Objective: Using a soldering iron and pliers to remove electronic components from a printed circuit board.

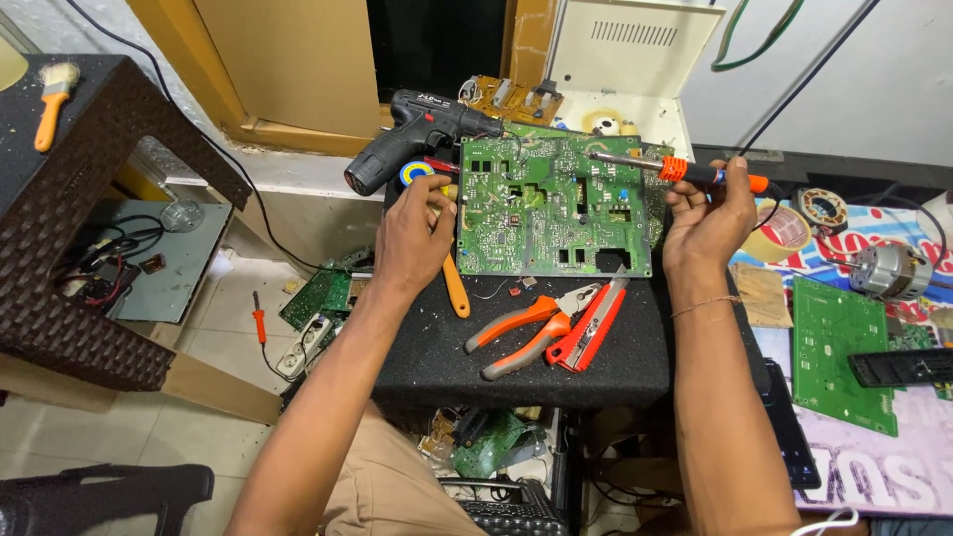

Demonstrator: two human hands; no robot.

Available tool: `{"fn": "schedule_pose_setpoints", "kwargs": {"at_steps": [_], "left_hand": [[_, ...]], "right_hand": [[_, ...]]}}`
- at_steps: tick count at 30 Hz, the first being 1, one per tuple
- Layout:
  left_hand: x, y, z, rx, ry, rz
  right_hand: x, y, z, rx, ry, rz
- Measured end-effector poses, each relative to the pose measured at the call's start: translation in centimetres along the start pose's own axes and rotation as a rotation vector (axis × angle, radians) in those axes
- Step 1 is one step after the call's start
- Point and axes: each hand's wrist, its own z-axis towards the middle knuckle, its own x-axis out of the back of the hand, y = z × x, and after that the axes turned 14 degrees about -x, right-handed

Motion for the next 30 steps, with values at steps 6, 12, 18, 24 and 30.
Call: {"fn": "schedule_pose_setpoints", "kwargs": {"at_steps": [6, 12, 18, 24, 30], "left_hand": [[0.14, 0.03, 0.15, 0.009, -0.013, 0.009], [0.20, 0.10, 0.16, 0.006, -0.003, -0.004], [0.22, 0.21, 0.26, 0.030, -0.012, -0.005], [0.23, 0.34, 0.24, 0.042, -0.016, 0.002], [0.26, 0.49, 0.12, 0.031, -0.013, 0.007]], "right_hand": [[-0.04, 0.03, -0.07, 0.004, 0.019, -0.006], [0.04, 0.12, 0.01, 0.007, 0.019, -0.004], [0.18, 0.10, 0.17, 0.002, 0.021, -0.001], [0.10, 0.09, -0.16, 0.005, 0.026, 0.001], [0.23, 0.18, 0.24, 0.004, 0.022, 0.006]]}}
